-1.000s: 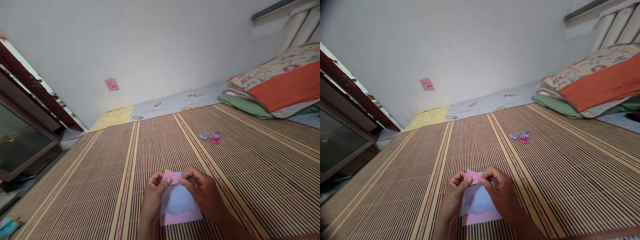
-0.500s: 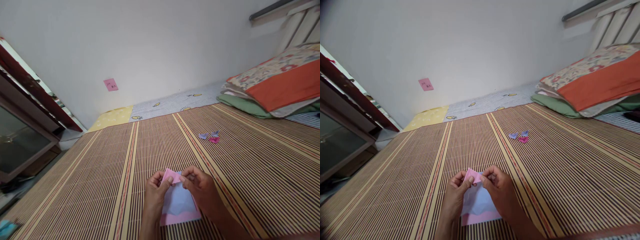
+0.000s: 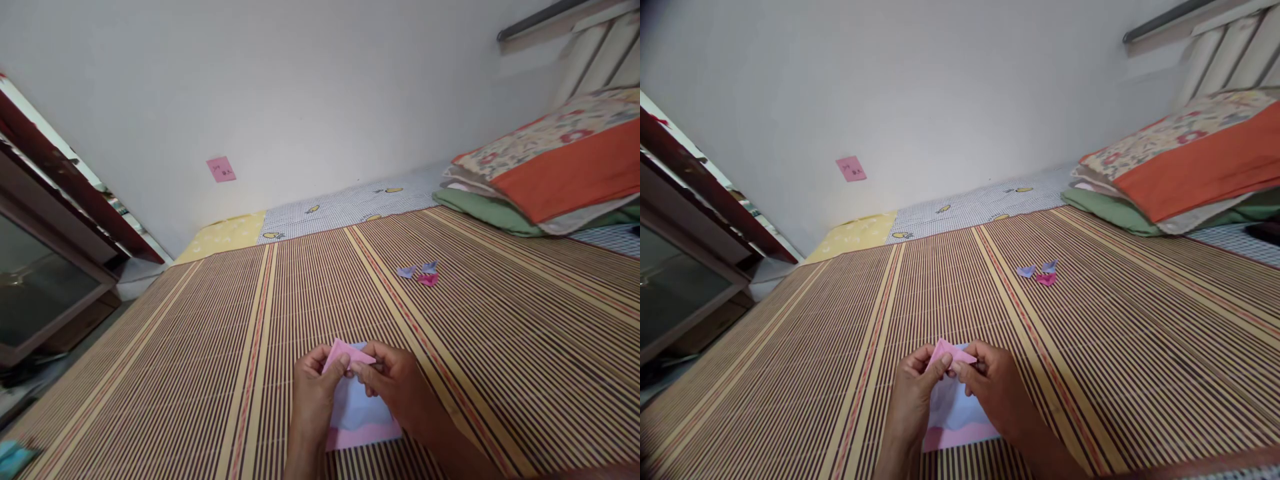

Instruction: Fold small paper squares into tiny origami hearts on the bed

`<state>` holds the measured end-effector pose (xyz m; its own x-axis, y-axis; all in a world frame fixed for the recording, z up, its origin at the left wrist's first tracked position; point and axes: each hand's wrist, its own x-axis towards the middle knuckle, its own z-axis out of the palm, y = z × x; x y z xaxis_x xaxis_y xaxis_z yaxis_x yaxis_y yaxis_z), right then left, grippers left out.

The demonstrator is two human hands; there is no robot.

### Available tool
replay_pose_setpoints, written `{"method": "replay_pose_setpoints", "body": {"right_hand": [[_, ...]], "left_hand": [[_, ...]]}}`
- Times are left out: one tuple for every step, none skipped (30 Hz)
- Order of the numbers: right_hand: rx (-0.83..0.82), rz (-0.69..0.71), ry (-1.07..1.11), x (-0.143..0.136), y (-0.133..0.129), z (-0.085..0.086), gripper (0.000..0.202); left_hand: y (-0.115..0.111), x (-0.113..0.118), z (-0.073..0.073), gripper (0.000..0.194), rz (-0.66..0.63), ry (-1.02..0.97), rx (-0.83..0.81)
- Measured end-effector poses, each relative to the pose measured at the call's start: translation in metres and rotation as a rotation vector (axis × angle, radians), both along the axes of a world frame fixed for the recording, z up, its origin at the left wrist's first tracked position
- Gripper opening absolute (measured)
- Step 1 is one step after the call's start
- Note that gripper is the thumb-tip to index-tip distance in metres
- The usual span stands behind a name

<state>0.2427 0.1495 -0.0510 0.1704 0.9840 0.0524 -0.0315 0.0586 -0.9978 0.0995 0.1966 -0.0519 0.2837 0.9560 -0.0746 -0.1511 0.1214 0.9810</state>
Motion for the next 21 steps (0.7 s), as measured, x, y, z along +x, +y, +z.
{"method": "replay_pose_setpoints", "body": {"right_hand": [[0.003, 0.002, 0.004, 0.000, 0.000, 0.000, 0.021], [0.006, 0.004, 0.008, -0.001, 0.000, -0.001, 0.022], [0.007, 0.007, 0.009, -0.001, 0.000, -0.001, 0.022], [0.004, 0.012, 0.008, -0.001, 0.000, -0.001, 0.023], [0.004, 0.016, 0.005, -0.002, -0.001, -0.001, 0.024], [0.001, 0.017, 0.000, -0.002, -0.001, -0.001, 0.024], [-0.003, 0.017, -0.003, -0.003, -0.001, -0.001, 0.025], [-0.008, 0.019, -0.003, -0.003, -0.001, -0.001, 0.026], [-0.013, 0.021, -0.001, -0.004, -0.002, -0.001, 0.027], [-0.018, 0.026, 0.003, -0.004, -0.002, -0.001, 0.028], [-0.021, 0.032, 0.007, -0.003, -0.002, -0.001, 0.029], [-0.026, 0.044, 0.008, -0.002, -0.003, -0.001, 0.030], [-0.031, 0.057, 0.008, -0.001, -0.002, -0.001, 0.030], [-0.035, 0.068, 0.005, 0.001, -0.002, -0.002, 0.031], [-0.038, 0.079, 0.001, 0.004, -0.002, -0.003, 0.032], [-0.032, 0.085, -0.011, 0.006, -0.001, -0.004, 0.032], [-0.018, 0.083, -0.034, 0.008, -0.001, -0.005, 0.033], [0.005, 0.070, -0.070, 0.010, 0.000, -0.005, 0.033], [0.033, 0.050, -0.112, 0.012, 0.000, -0.005, 0.032], [0.058, 0.027, -0.152, 0.013, 0.000, -0.004, 0.031], [0.077, 0.004, -0.186, 0.012, 0.001, -0.003, 0.028]], "left_hand": [[0.000, 0.000, 0.001, 0.027, 0.002, 0.005, 0.006], [0.000, 0.001, 0.001, 0.027, 0.002, 0.006, 0.011], [0.000, 0.000, 0.002, 0.026, 0.001, 0.003, 0.015], [0.000, 0.000, 0.003, 0.027, -0.005, -0.003, 0.017], [0.001, 0.000, 0.003, 0.027, -0.013, -0.008, 0.021], [0.002, -0.001, 0.003, 0.028, -0.023, -0.011, 0.026], [0.002, -0.002, 0.003, 0.028, -0.033, -0.010, 0.029], [0.003, -0.003, 0.002, 0.029, -0.039, -0.006, 0.030], [0.003, -0.004, 0.002, 0.029, -0.043, 0.000, 0.029], [0.004, -0.005, 0.001, 0.029, -0.045, 0.008, 0.029], [0.004, -0.006, 0.000, 0.030, -0.047, 0.016, 0.028], [0.004, -0.007, 0.000, 0.030, -0.047, 0.023, 0.028], [0.004, -0.008, -0.001, 0.031, -0.048, 0.027, 0.028], [0.004, -0.009, -0.001, 0.031, -0.048, 0.031, 0.030], [0.005, -0.009, -0.001, 0.031, -0.047, 0.037, 0.031], [0.005, -0.010, 0.000, 0.031, -0.044, 0.047, 0.033], [0.006, -0.011, 0.000, 0.031, -0.041, 0.062, 0.039], [0.006, -0.012, 0.001, 0.031, -0.038, 0.081, 0.049], [0.007, -0.013, 0.002, 0.031, -0.036, 0.103, 0.061], [0.007, -0.013, 0.002, 0.031, -0.034, 0.125, 0.073], [0.007, -0.014, 0.003, 0.030, -0.034, 0.148, 0.083]]}}
